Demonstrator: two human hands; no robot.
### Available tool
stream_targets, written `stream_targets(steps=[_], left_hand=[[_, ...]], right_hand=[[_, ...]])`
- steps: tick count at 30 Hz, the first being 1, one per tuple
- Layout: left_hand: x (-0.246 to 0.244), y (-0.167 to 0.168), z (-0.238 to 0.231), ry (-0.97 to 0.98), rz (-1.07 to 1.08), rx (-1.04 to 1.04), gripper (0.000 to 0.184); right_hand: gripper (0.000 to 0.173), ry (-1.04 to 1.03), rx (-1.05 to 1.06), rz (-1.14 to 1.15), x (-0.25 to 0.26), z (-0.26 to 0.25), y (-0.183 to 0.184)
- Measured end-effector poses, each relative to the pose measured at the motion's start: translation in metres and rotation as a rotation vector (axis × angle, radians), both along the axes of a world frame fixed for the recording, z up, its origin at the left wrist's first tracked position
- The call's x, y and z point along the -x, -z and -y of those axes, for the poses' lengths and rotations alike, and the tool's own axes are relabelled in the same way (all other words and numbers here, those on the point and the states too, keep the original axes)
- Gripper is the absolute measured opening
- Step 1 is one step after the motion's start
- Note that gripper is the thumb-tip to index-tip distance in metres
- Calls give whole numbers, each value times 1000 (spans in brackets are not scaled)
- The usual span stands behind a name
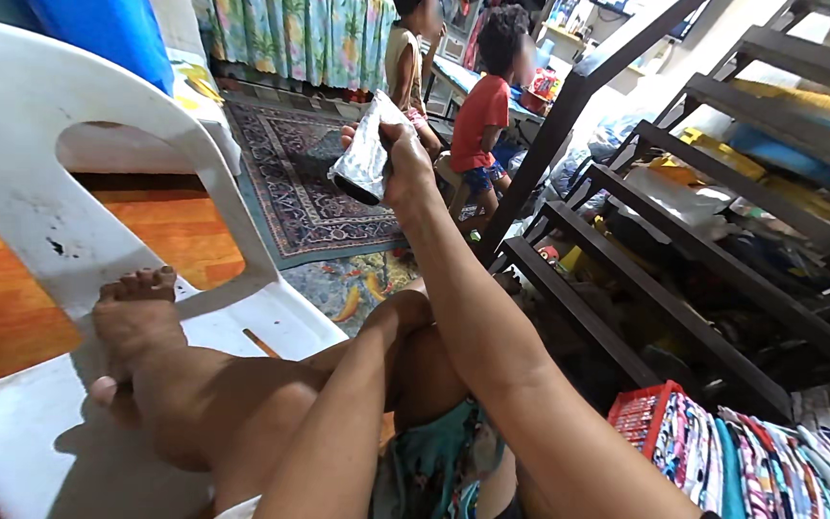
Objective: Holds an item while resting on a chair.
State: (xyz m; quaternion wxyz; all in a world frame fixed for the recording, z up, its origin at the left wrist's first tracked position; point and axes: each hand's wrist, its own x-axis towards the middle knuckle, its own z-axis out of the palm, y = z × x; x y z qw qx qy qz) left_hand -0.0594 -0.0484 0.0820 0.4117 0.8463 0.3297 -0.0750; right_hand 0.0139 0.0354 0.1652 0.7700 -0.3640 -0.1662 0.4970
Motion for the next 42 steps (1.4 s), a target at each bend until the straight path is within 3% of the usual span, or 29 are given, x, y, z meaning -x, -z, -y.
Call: stream_targets(steps=[31, 42], left_hand=[[0, -2, 1, 29, -22, -39, 31], [2, 1, 1, -6, 36, 7, 28]], right_hand=[[14, 24, 40, 50, 3, 3, -1], [21, 30, 20, -50, 1, -3, 2]])
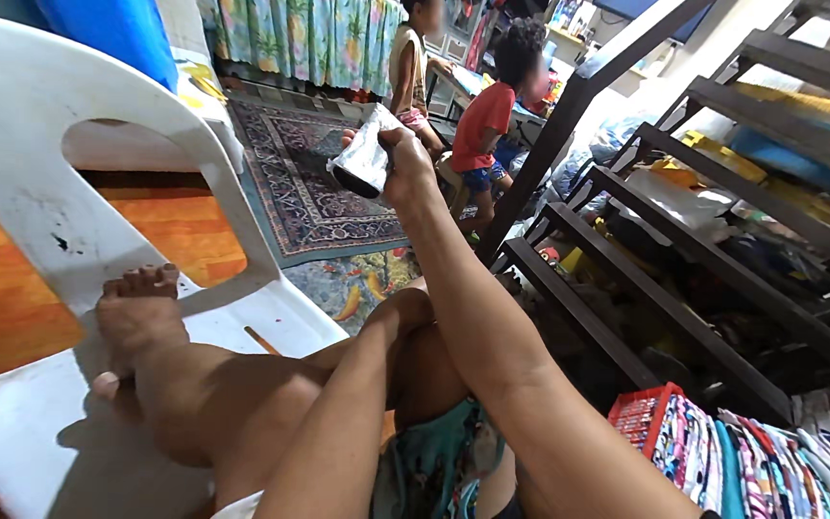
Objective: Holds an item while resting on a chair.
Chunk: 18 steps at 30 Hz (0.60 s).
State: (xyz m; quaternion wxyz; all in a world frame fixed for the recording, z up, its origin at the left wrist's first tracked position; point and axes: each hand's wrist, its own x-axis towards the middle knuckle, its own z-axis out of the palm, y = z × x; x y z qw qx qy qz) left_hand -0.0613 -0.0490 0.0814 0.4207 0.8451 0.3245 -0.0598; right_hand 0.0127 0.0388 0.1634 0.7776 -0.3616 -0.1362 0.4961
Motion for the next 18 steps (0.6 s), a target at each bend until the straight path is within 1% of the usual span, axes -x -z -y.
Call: stream_targets(steps=[6, 12, 18], left_hand=[[0, 3, -1, 17, -1, -11, 29], [-2, -2, 1, -8, -27, -6, 29], [-3, -2, 0, 27, -34, -35, 30]], right_hand=[[22, -10, 5, 32, 1, 1, -1], [25, 7, -29, -48, -3, -1, 1], [24, 17, -27, -104, -2, -2, 1]])
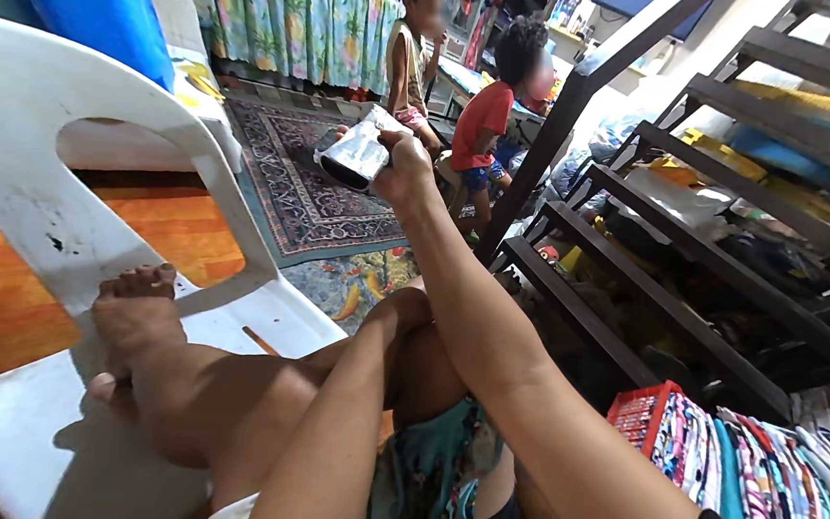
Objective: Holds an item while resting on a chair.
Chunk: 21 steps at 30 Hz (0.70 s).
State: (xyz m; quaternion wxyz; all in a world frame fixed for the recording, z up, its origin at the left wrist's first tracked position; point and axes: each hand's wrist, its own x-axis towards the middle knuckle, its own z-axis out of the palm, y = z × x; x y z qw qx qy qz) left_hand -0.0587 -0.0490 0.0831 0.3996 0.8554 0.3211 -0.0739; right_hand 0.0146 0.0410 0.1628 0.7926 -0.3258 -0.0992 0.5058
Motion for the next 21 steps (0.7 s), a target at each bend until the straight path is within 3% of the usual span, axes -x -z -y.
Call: stream_targets(steps=[21], left_hand=[[1, 4, -1, -22, 35, 19, 30]], right_hand=[[18, 11, -24, 30, 2, -2, 2]])
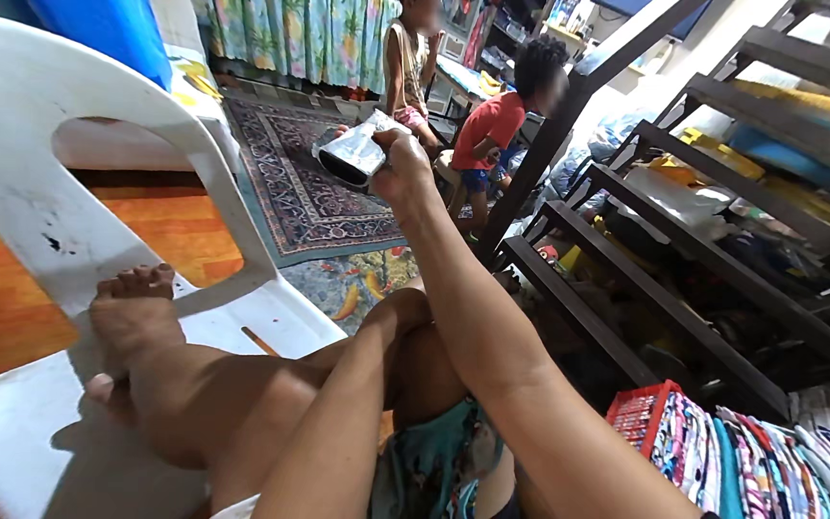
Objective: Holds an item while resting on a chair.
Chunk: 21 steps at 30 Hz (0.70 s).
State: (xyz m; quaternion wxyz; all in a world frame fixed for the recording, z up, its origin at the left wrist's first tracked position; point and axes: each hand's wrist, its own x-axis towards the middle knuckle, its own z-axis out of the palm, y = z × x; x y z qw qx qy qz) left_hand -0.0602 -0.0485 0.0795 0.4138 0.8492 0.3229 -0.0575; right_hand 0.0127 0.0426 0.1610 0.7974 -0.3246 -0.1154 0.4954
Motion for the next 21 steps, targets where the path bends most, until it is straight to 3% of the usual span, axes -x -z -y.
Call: stream_targets(steps=[21], left_hand=[[1, 1, 0, -9, 21, 18, 28]], right_hand=[[19, -1, 19, 61, 0, -1, 0]])
